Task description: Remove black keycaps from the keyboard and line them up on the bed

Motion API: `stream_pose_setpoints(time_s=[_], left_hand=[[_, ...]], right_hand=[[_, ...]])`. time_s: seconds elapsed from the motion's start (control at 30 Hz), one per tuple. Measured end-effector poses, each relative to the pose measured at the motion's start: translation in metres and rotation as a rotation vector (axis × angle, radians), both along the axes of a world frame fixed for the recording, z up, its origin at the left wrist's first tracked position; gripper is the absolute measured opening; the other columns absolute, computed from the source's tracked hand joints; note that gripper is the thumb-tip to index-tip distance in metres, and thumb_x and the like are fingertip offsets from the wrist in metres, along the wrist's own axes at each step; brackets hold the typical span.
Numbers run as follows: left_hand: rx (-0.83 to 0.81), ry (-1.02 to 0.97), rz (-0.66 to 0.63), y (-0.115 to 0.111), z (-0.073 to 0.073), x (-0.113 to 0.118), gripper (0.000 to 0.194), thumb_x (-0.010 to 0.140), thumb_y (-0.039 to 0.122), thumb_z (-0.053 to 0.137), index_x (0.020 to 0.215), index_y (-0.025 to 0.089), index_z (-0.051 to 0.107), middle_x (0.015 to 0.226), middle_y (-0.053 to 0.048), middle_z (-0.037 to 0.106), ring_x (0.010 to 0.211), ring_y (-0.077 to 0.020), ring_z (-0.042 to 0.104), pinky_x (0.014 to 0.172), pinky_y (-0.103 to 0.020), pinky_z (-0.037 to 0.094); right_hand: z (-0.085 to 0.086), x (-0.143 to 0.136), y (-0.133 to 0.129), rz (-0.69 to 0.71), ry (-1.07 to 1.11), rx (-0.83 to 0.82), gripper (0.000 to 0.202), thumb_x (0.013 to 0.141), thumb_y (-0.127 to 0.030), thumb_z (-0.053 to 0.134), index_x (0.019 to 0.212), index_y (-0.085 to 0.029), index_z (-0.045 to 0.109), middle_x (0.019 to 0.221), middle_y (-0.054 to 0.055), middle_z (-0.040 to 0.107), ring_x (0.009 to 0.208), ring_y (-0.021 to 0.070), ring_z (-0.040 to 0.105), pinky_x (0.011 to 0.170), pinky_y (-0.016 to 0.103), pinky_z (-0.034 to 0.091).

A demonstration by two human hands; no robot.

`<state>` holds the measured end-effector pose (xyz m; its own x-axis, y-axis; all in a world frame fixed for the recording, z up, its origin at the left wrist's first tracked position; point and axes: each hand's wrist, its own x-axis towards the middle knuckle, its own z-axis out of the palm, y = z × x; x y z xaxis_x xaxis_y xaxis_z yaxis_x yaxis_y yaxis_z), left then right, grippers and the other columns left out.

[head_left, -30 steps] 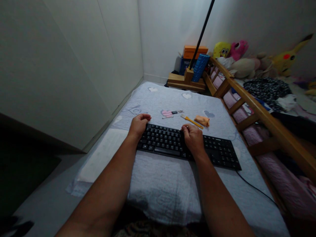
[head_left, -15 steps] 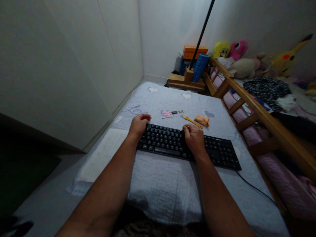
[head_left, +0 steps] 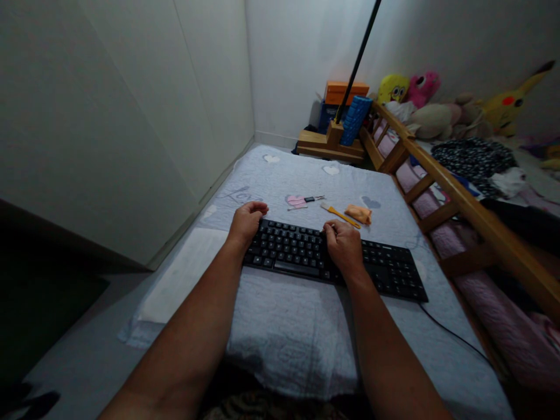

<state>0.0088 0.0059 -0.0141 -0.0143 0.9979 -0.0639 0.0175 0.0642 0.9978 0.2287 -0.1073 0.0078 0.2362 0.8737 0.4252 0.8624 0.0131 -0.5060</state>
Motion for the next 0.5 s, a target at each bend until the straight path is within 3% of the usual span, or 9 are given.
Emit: stream_pose_setpoints(time_s=[0.5], left_hand=[[0.017, -0.013, -0.012, 0.0026, -0.0046, -0.0008, 0.028, 0.055, 0.012, 0.051, 0.078, 0.017, 0.067, 0.085, -0.004, 0.071, 0.087, -0.0188, 0.066, 0.093, -0.036, 0.048]], right_hand=[[0.0021, -0.0019, -0.0019, 0.015, -0.040, -0.017, 0.023, 0.088, -0.022, 0.048, 0.073, -0.019, 0.065, 0.073, 0.008, 0.067, 0.075, 0.0220, 0.058, 0.072, 0.032, 0.038]])
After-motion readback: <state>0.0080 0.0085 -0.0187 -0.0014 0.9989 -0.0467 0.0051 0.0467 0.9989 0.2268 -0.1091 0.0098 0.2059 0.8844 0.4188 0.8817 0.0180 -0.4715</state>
